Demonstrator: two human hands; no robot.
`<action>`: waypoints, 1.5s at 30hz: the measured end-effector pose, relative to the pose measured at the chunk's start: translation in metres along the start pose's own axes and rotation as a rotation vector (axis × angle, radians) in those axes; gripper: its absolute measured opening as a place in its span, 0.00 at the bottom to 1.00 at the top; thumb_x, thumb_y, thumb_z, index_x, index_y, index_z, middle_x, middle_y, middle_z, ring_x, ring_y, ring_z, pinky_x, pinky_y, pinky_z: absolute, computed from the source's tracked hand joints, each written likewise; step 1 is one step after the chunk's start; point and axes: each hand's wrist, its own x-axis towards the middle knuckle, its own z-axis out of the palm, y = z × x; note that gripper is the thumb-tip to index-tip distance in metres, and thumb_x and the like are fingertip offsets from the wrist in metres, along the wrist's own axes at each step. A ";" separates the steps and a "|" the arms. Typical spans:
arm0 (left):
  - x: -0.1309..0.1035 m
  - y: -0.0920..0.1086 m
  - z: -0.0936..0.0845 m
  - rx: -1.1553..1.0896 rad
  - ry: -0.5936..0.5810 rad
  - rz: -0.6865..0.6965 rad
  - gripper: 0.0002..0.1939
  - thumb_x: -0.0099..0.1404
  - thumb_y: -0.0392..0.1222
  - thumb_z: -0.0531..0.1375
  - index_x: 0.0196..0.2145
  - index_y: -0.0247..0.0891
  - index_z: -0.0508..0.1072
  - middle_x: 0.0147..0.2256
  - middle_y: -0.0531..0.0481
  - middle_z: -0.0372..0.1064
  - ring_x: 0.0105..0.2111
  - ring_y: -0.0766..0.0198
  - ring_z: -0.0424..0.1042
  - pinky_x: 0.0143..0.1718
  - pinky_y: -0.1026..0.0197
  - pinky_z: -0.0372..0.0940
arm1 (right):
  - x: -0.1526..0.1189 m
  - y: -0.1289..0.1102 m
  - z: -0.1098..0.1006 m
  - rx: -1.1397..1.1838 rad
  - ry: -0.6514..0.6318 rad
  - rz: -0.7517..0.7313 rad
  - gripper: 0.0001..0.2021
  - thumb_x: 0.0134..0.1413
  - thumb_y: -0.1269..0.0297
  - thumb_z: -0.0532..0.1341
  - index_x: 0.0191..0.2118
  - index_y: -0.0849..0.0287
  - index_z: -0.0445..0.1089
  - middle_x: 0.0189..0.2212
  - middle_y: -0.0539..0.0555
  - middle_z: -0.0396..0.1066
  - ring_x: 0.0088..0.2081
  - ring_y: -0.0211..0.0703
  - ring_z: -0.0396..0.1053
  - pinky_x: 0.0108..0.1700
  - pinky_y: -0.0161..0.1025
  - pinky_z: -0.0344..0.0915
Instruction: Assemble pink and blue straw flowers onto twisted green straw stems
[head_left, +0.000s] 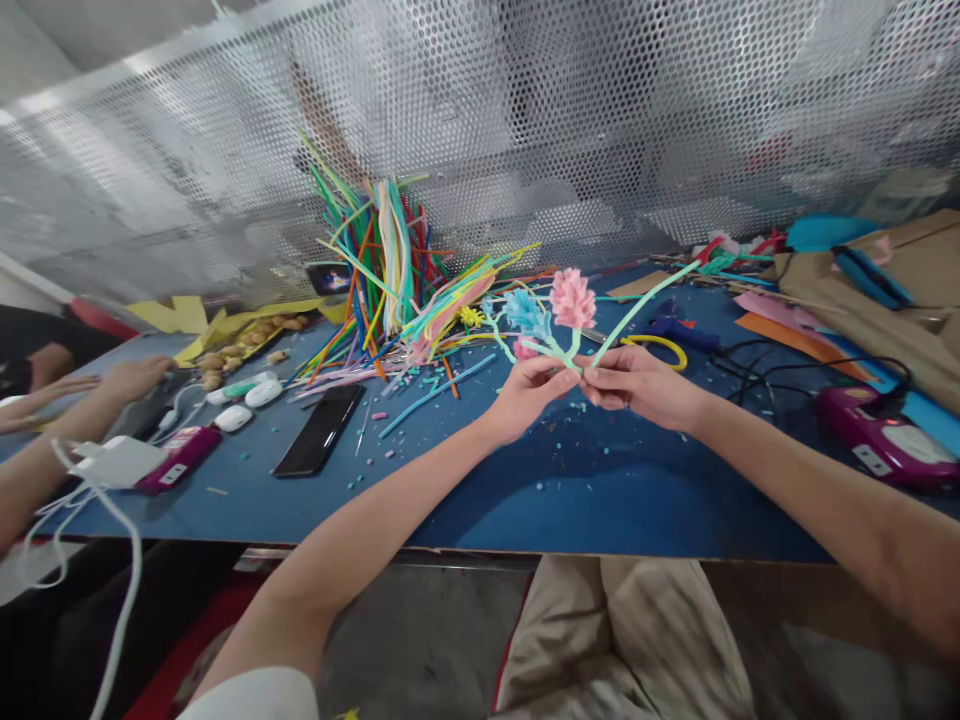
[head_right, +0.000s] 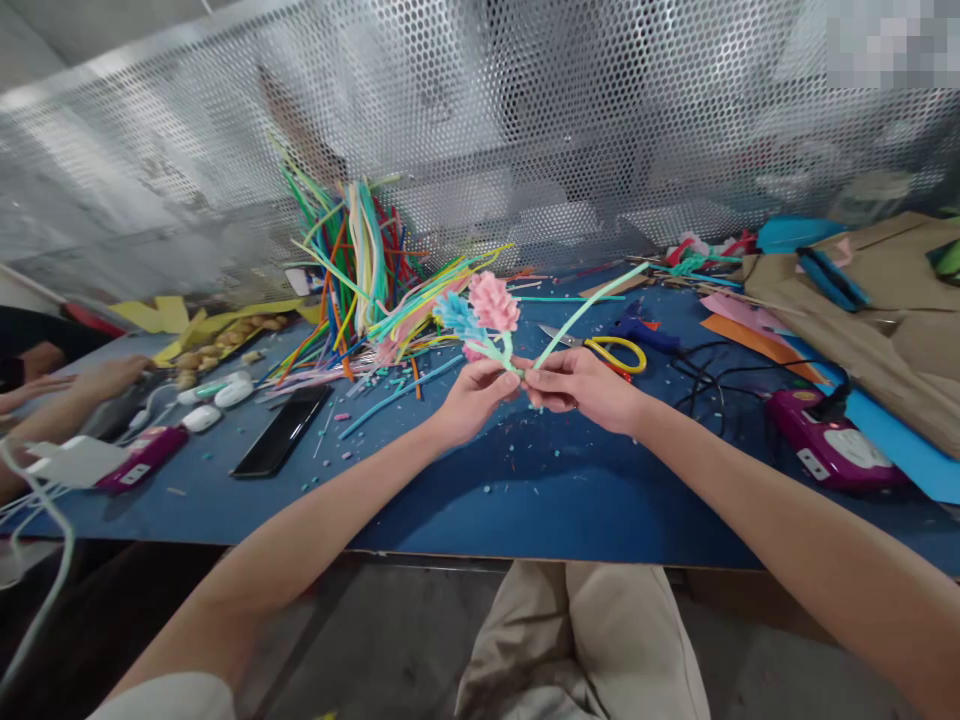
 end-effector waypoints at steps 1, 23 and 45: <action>-0.001 0.001 0.002 -0.007 0.003 0.001 0.17 0.61 0.54 0.68 0.37 0.36 0.80 0.27 0.52 0.71 0.24 0.72 0.63 0.28 0.65 0.57 | -0.001 0.000 0.000 0.044 -0.025 0.030 0.14 0.55 0.55 0.69 0.30 0.62 0.73 0.25 0.50 0.67 0.22 0.30 0.55 0.24 0.35 0.48; -0.004 0.004 0.020 0.186 0.381 0.114 0.17 0.65 0.55 0.64 0.35 0.38 0.81 0.42 0.46 0.78 0.35 0.65 0.70 0.37 0.61 0.64 | -0.002 0.007 0.018 -0.988 0.498 -0.553 0.08 0.61 0.59 0.63 0.33 0.53 0.79 0.32 0.53 0.80 0.33 0.47 0.75 0.40 0.44 0.70; 0.001 0.010 0.007 0.317 0.182 0.112 0.26 0.65 0.64 0.60 0.47 0.39 0.77 0.34 0.47 0.71 0.35 0.61 0.69 0.40 0.57 0.67 | 0.003 -0.001 0.010 0.110 0.218 -0.109 0.10 0.54 0.59 0.69 0.30 0.60 0.74 0.23 0.50 0.70 0.19 0.31 0.56 0.21 0.35 0.49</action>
